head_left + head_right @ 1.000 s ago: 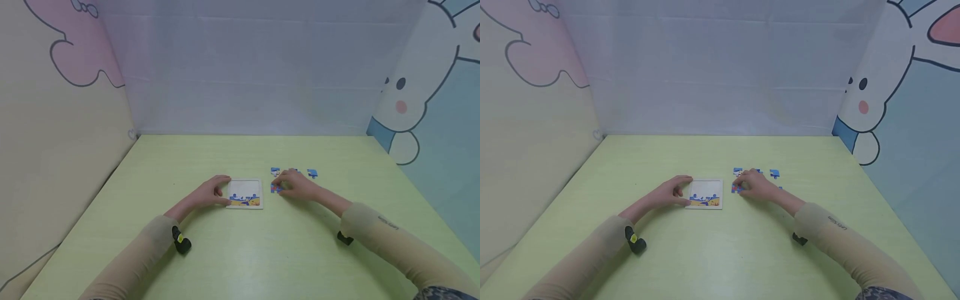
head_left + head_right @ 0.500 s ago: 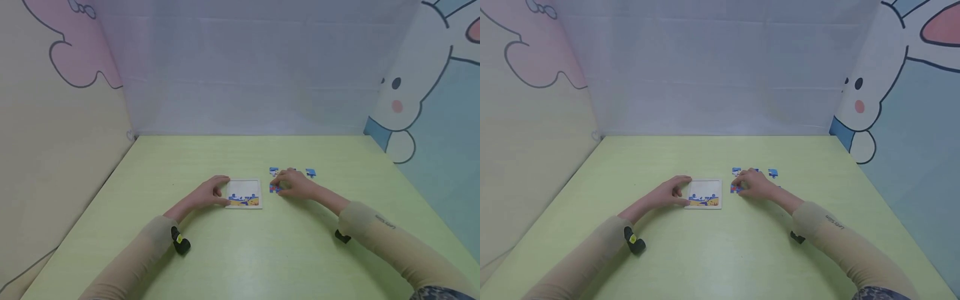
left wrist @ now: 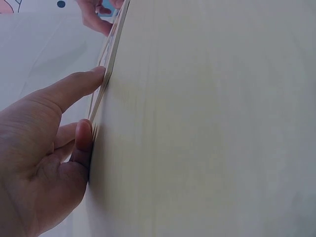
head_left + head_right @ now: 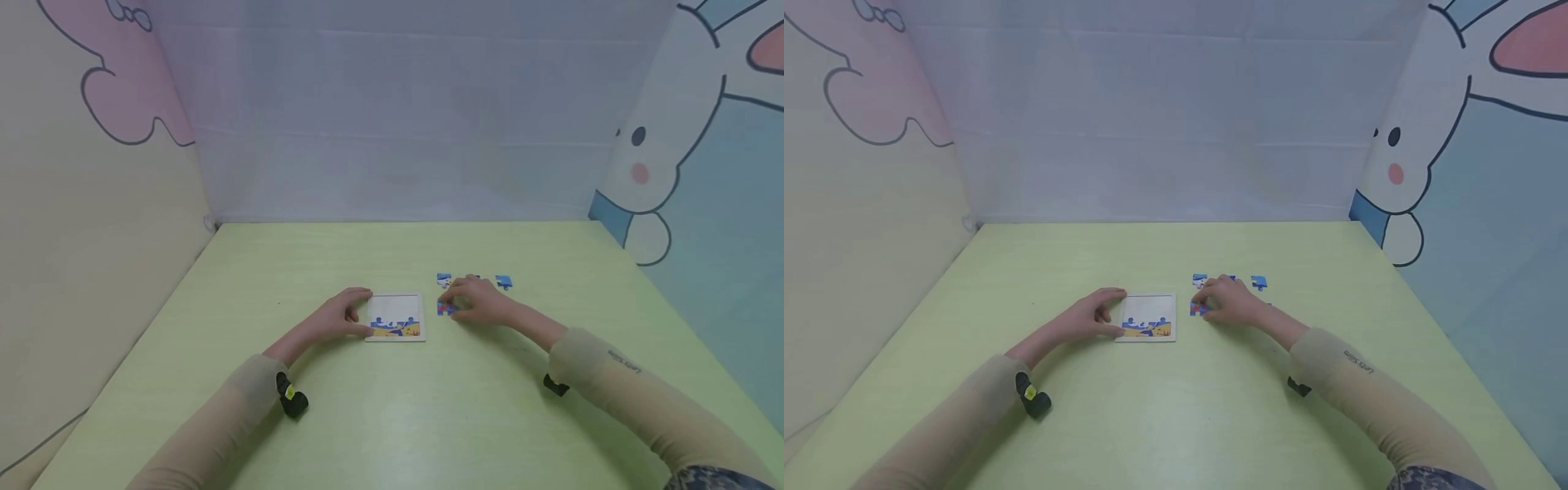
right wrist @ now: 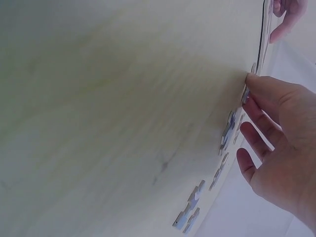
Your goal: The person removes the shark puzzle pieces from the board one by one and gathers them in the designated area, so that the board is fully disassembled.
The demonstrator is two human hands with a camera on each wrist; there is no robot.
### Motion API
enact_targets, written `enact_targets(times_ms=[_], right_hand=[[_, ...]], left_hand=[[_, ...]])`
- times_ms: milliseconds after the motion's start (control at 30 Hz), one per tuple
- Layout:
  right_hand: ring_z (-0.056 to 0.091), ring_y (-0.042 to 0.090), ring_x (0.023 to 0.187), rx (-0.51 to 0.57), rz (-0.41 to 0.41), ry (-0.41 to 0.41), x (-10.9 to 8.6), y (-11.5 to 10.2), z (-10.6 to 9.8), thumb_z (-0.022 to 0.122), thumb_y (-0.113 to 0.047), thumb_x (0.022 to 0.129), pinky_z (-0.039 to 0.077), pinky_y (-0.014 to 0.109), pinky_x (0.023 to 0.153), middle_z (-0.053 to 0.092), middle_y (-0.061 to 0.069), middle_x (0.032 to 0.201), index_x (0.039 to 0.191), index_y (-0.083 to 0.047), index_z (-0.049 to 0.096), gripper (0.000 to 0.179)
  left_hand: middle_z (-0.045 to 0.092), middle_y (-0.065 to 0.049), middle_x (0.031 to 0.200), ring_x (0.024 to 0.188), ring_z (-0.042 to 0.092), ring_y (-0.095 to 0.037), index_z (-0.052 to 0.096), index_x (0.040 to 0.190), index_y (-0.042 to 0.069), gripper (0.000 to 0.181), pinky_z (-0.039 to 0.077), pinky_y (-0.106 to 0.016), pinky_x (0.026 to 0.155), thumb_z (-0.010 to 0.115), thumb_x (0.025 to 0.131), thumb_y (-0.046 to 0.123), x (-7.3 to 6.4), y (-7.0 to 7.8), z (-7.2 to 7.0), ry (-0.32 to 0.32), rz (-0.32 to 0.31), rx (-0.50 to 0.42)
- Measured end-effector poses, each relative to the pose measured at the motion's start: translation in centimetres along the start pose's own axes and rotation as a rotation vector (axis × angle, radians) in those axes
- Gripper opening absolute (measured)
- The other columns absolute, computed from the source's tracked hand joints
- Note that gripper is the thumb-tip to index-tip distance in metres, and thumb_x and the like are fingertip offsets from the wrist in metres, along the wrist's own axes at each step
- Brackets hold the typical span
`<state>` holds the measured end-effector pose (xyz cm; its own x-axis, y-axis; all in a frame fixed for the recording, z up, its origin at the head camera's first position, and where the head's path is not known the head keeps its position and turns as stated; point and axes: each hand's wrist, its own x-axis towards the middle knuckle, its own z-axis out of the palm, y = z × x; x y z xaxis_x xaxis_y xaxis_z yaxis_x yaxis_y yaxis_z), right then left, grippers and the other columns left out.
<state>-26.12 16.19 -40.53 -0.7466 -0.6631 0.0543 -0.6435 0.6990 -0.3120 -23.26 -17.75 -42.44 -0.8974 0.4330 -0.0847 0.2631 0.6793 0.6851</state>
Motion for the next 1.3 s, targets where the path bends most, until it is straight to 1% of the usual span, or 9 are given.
enact_targets(times_ms=[300,500,633,700,800,867,967,1100,1300], right_hand=[[0.055,0.035,0.119,-0.006,0.015,-0.015,-0.1,-0.5,-0.4,0.075,-0.018,0.084,0.044,0.055,0.093,0.066,0.011,0.125,0.121,-0.015,0.071,0.037],[0.051,0.033,0.122,-0.004,0.062,-0.075,0.0,-0.5,-0.4,0.075,-0.021,0.084,0.039,0.057,0.099,0.063,0.01,0.13,0.125,-0.015,0.068,0.042],[0.049,0.035,0.123,-0.011,0.071,-0.091,-0.1,-1.0,-0.9,0.076,-0.024,0.085,0.036,0.062,0.101,0.062,0.012,0.132,0.128,-0.012,0.066,0.046],[0.049,0.035,0.123,-0.008,0.061,-0.076,0.0,-1.2,-1.0,0.076,-0.026,0.086,0.037,0.062,0.101,0.061,0.013,0.133,0.13,-0.01,0.064,0.048],[0.051,0.035,0.121,0.001,0.034,-0.029,0.2,-1.8,-1.1,0.074,-0.026,0.088,0.039,0.059,0.097,0.062,0.014,0.13,0.131,-0.007,0.063,0.048],[0.053,0.034,0.117,0.013,0.003,0.006,0.4,-2.1,-1.0,0.072,-0.024,0.089,0.041,0.056,0.094,0.064,0.013,0.127,0.13,-0.005,0.063,0.046],[0.056,0.032,0.112,0.047,-0.039,0.037,0.6,-2.9,-0.8,0.07,-0.021,0.09,0.043,0.051,0.092,0.066,0.012,0.122,0.128,-0.004,0.064,0.042],[0.055,0.028,0.114,0.098,-0.058,0.038,0.7,-3.8,-0.3,0.069,-0.019,0.09,0.043,0.045,0.093,0.066,0.011,0.124,0.129,-0.005,0.063,0.041],[0.054,0.029,0.123,0.12,-0.036,0.01,1.1,-5.0,0.4,0.072,-0.022,0.088,0.042,0.051,0.1,0.065,0.01,0.13,0.13,-0.007,0.063,0.045]], left_hand=[[0.041,-0.008,0.152,0.087,0.052,-0.013,0.042,0.15,0.011,0.081,0.044,-0.024,0.076,0.082,0.081,0.028,0.0,-0.1,-0.1,-0.002,-0.007,-0.004],[0.04,-0.009,0.153,0.088,0.052,-0.013,0.041,0.15,0.01,0.081,0.044,-0.026,0.078,0.081,0.082,0.028,-0.2,-0.2,0.1,-0.007,0.005,-0.003],[0.04,-0.009,0.153,0.088,0.052,-0.013,0.041,0.15,0.01,0.081,0.045,-0.026,0.079,0.081,0.082,0.028,-0.1,-0.3,0.3,-0.006,0.004,-0.007],[0.04,-0.008,0.153,0.088,0.053,-0.013,0.042,0.15,0.012,0.081,0.045,-0.026,0.079,0.081,0.082,0.028,-0.1,-0.3,0.3,-0.005,-0.006,-0.005],[0.041,-0.008,0.152,0.087,0.053,-0.013,0.042,0.15,0.012,0.08,0.045,-0.025,0.078,0.081,0.082,0.027,-0.1,-0.3,0.2,-0.001,-0.011,-0.002],[0.041,-0.007,0.151,0.087,0.053,-0.013,0.042,0.15,0.013,0.08,0.045,-0.025,0.078,0.081,0.082,0.027,0.0,-0.2,0.2,-0.001,-0.018,-0.001],[0.042,-0.008,0.151,0.087,0.053,-0.013,0.042,0.15,0.011,0.08,0.045,-0.025,0.078,0.081,0.081,0.027,0.0,-0.1,0.1,-0.002,-0.009,-0.006],[0.042,-0.009,0.15,0.087,0.053,-0.013,0.043,0.15,0.011,0.08,0.045,-0.026,0.079,0.081,0.081,0.027,-0.1,0.1,0.1,-0.004,-0.003,-0.016],[0.043,-0.009,0.15,0.088,0.053,-0.013,0.042,0.15,0.01,0.08,0.045,-0.027,0.08,0.081,0.082,0.027,-0.1,0.3,0.1,-0.005,0.002,-0.02]])
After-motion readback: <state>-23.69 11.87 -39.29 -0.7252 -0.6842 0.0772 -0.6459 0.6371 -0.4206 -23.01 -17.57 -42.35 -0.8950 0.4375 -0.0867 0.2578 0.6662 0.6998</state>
